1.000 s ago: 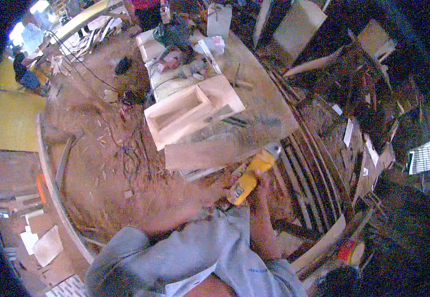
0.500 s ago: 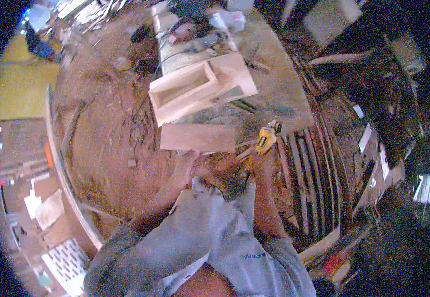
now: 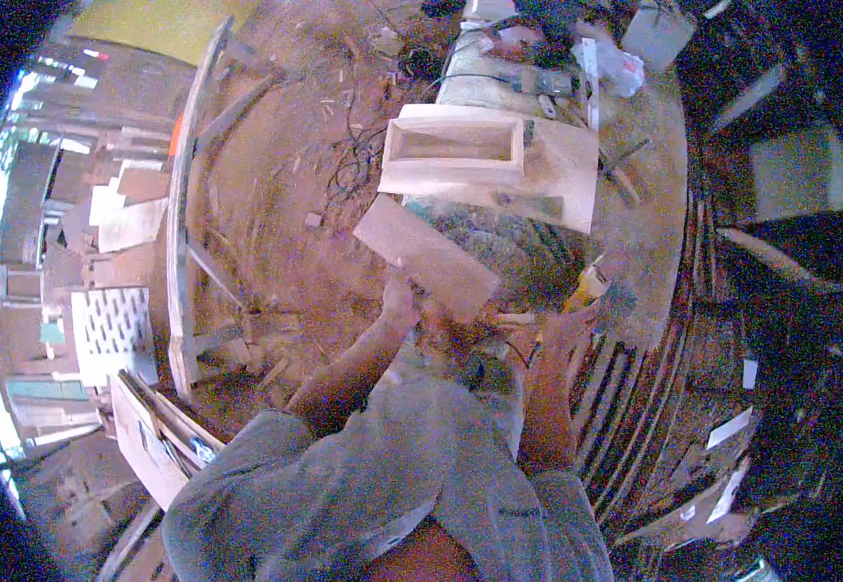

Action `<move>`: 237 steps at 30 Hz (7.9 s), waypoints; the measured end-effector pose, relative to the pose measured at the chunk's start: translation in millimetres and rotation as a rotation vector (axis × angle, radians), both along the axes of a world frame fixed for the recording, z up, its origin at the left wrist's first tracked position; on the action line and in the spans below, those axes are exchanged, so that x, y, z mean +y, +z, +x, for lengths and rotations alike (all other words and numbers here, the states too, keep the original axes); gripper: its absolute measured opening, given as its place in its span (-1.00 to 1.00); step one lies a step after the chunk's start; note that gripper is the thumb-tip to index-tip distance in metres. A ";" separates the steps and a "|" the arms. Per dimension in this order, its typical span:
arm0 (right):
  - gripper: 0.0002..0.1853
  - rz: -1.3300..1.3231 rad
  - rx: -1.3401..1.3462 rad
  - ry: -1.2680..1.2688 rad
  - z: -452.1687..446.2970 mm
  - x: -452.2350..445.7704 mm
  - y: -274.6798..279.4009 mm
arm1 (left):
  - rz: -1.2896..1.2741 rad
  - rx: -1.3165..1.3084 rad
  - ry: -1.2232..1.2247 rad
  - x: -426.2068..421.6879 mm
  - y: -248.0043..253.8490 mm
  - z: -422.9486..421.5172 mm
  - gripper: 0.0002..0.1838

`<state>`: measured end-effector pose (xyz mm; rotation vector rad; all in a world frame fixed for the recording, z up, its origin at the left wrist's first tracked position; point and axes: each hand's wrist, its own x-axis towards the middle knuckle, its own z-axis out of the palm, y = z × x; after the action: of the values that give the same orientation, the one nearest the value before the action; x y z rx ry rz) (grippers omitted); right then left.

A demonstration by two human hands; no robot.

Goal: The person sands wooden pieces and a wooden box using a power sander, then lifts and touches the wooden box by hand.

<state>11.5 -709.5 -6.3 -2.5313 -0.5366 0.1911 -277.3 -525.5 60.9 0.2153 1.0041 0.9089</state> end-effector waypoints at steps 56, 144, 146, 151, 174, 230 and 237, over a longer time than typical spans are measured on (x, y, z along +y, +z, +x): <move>-0.86 0.877 0.235 1.286 -603.3 342.8 339.6 | 0.472 1.083 0.490 47.6 150.6 -513.2 -0.40; -0.70 0.837 0.572 1.998 -969.3 864.1 474.5 | 0.674 0.496 1.049 560.2 274.4 -786.5 -0.13; -0.65 0.863 0.578 2.019 -959.7 858.0 467.2 | 0.593 0.483 0.988 552.3 251.9 -794.0 -0.10; -0.46 0.883 0.594 2.121 -952.6 854.7 473.4 | 0.588 0.581 1.108 553.5 275.9 -765.6 -0.11; -0.52 0.509 1.453 2.283 -980.1 836.3 466.5 | 0.529 0.667 1.308 516.9 300.5 -764.7 -0.19; -0.85 0.720 0.511 2.217 -891.1 858.4 455.7 | 1.720 0.081 0.683 512.9 326.1 -932.9 -0.67; -0.80 0.812 0.615 2.221 -901.9 850.7 453.9 | 1.792 0.136 0.587 522.5 327.8 -938.9 -0.66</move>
<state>-890.4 141.3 447.6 -0.1283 -2.1242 1.0638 -1216.2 -3.0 388.7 1.5314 0.0528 2.1601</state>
